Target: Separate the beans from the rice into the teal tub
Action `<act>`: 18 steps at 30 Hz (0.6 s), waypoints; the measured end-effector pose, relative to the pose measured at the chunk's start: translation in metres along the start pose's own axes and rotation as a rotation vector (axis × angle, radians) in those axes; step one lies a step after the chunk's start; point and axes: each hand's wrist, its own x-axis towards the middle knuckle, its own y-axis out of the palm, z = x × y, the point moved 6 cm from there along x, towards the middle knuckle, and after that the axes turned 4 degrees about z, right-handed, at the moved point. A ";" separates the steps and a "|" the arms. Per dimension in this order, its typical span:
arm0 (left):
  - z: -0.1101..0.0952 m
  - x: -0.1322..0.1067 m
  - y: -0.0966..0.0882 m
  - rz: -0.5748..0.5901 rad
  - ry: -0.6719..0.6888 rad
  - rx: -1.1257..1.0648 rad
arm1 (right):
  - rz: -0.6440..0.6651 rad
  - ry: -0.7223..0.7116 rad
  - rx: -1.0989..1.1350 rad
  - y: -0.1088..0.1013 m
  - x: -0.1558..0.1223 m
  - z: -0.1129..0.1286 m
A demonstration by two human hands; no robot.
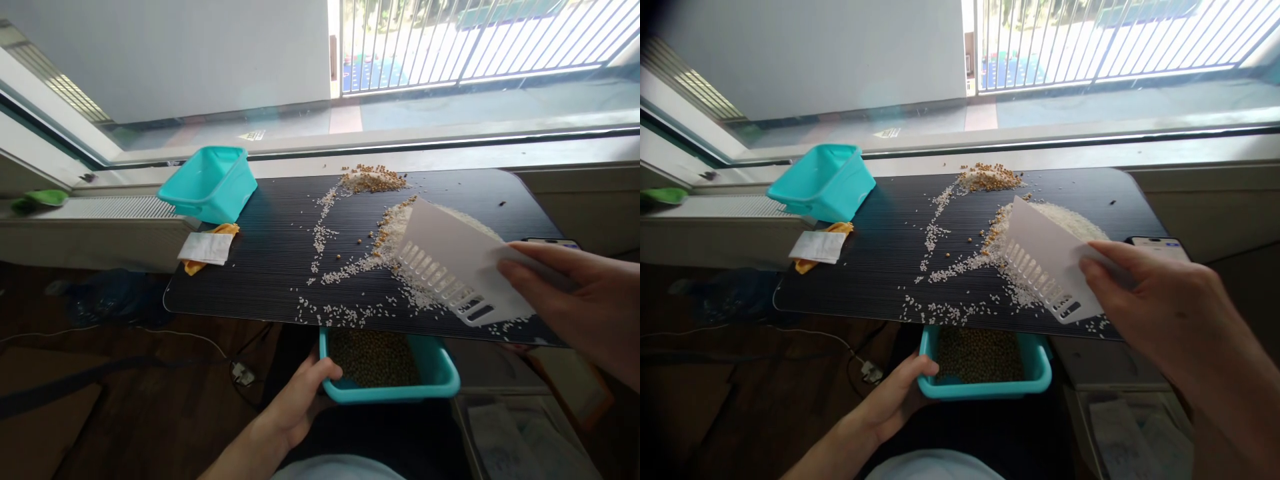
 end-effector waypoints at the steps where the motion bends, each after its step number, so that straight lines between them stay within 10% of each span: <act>1: 0.000 0.000 0.000 0.003 0.001 -0.001 | 0.008 -0.005 -0.003 0.001 -0.001 0.001; 18: 0.000 -0.002 -0.004 0.009 0.011 -0.034 | -0.019 -0.150 -0.071 0.028 0.052 0.048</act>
